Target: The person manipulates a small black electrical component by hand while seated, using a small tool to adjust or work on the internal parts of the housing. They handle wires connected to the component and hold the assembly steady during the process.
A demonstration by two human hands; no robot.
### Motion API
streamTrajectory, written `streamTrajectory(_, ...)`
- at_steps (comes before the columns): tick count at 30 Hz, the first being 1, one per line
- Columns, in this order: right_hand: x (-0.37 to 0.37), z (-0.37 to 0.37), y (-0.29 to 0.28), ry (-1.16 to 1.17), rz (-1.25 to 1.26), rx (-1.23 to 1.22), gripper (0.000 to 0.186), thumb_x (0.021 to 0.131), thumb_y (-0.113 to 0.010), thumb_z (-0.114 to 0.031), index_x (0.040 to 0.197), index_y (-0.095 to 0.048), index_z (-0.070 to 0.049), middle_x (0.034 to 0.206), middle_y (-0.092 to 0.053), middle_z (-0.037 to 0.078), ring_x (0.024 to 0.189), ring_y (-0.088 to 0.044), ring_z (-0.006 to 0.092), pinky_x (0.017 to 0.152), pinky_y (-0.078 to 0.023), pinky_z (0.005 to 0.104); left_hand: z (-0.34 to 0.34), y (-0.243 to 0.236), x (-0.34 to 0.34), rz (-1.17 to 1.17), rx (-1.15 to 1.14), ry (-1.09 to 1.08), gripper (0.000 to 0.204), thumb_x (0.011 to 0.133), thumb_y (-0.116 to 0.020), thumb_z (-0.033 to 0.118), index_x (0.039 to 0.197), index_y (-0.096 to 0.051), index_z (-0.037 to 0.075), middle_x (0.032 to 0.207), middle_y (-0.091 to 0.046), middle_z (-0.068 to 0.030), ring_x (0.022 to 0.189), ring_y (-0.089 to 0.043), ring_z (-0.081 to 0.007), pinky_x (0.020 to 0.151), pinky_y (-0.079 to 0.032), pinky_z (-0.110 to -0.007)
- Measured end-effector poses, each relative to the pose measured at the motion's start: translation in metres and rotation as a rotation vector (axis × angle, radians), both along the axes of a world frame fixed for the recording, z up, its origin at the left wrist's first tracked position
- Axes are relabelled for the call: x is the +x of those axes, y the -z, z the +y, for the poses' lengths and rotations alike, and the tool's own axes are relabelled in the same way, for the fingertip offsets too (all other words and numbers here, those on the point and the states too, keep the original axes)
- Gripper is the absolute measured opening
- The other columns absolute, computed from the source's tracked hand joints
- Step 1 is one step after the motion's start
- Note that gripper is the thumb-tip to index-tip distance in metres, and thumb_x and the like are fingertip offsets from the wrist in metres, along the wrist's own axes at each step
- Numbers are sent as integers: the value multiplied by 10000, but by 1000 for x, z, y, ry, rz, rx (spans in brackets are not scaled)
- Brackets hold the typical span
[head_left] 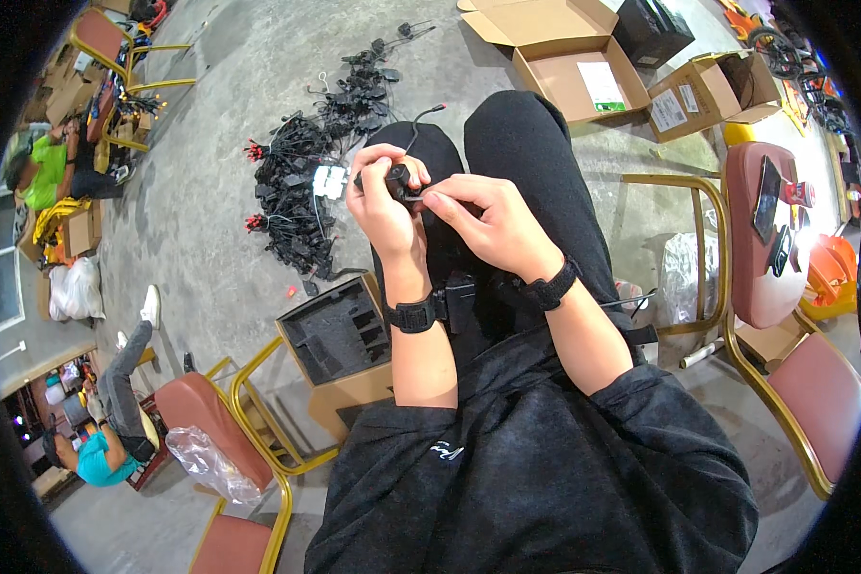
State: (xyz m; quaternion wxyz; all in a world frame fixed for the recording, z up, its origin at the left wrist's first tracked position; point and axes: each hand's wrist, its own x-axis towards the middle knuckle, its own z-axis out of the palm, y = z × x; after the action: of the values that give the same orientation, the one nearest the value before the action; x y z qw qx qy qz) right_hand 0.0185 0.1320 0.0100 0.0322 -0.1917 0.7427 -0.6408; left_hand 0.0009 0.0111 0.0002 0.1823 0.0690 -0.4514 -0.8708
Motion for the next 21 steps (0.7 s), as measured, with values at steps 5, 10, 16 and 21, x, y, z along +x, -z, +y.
streamTrajectory(5, 0, 0, 1, 0, -26, -9, 177, 873, -573, -165, 899, -648, -7, 736, -629, 125, 607, -574, 159, 562, -457, 274, 0, 0, 0, 20, 17, 7, 136, 823, -430, 68, 789, -516, -31, 574, -471, -94, 515, -487, -178, 532, -427, -288)
streamTrajectory(10, 0, 0, -4, -7, -65, 1, 189, 875, -569, -171, 904, -642, 1, 730, -626, 131, 606, -570, 154, 565, -458, 280, -1, 1, 0, 17, 34, 5, 139, 821, -429, 68, 786, -518, -32, 575, -467, -94, 513, -488, -182, 534, -428, -290)
streamTrajectory(16, 0, 1, -9, -23, -109, 4, 196, 870, -571, -168, 917, -635, 12, 739, -630, 142, 603, -575, 172, 574, -459, 281, -1, 3, -1, 25, 37, 7, 142, 825, -429, 68, 779, -520, -30, 578, -462, -90, 508, -486, -182, 531, -429, -295)
streamTrajectory(21, 0, 1, -11, -41, -103, 8, 195, 871, -559, -173, 891, -618, 12, 712, -603, 163, 594, -575, 201, 577, -456, 300, -2, 3, -1, 15, 15, 6, 153, 826, -433, 90, 780, -526, -22, 568, -452, -91, 526, -474, -198, 548, -423, -306)
